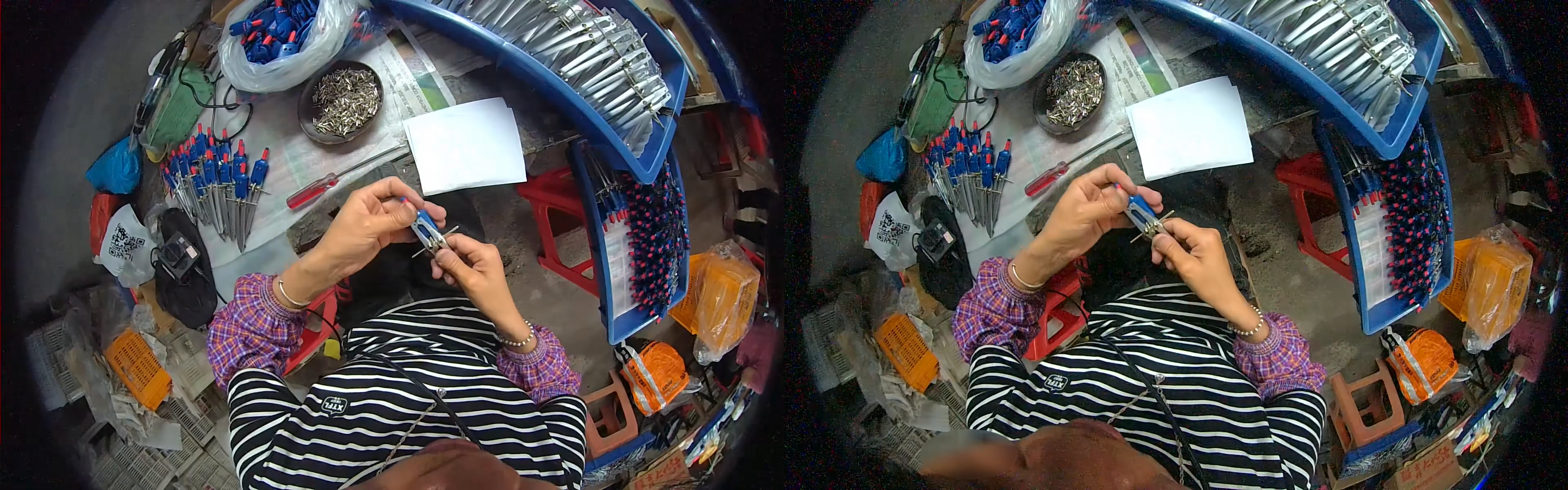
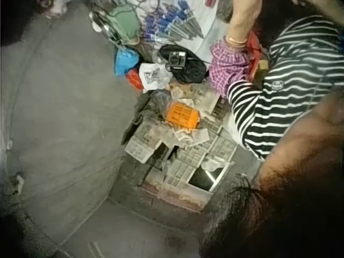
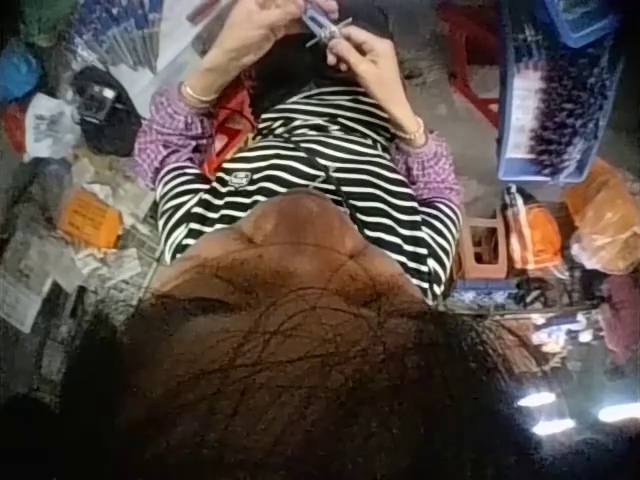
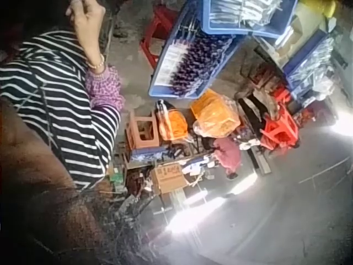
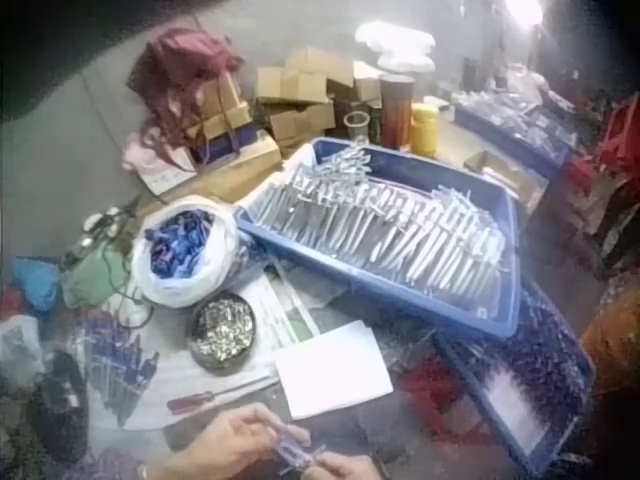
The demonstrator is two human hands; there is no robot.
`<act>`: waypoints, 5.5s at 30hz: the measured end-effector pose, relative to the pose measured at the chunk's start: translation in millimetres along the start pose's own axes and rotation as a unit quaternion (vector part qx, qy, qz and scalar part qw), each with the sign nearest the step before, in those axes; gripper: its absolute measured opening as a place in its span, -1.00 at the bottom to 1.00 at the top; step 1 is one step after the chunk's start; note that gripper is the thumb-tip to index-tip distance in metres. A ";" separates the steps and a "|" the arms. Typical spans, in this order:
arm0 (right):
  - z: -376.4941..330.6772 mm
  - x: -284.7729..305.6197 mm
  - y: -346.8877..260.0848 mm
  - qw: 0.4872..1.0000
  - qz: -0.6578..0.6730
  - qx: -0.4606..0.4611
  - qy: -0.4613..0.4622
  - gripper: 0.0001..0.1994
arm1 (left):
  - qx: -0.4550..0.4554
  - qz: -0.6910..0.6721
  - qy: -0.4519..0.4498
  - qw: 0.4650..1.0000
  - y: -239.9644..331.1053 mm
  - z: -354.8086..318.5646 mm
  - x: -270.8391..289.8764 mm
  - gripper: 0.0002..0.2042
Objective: Assembling hardware components by inserting metal shafts into plastic handles at a manual workstation.
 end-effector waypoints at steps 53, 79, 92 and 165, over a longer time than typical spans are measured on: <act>-1.5 -10.9 20.2 0.989 -0.018 -0.123 -0.083 -0.83 | -0.236 0.549 -0.113 0.794 19.2 -26.0 5.9 -0.72; -0.2 -13.5 23.3 0.984 -0.005 -0.132 -0.120 -0.81 | -0.223 0.591 -0.100 0.769 19.5 -29.2 -0.8 -0.75; -0.8 -12.9 27.0 0.975 0.032 -0.165 -0.145 -0.80 | -0.171 0.552 -0.151 0.802 11.1 -25.0 5.9 -0.73; -12.8 -21.7 -14.3 0.869 -0.400 0.290 -0.012 -0.65 | -0.174 0.571 0.027 0.802 2.2 -43.2 3.2 -0.73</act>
Point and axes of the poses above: each hand's wrist, its own z-axis towards the middle knuckle, its own x-axis out of the back of the hand, y = z × x, the point moved 6 cm from there along z, towards the middle knuckle, and after that the axes turned 5 degrees about z, right-handed, at the moved point
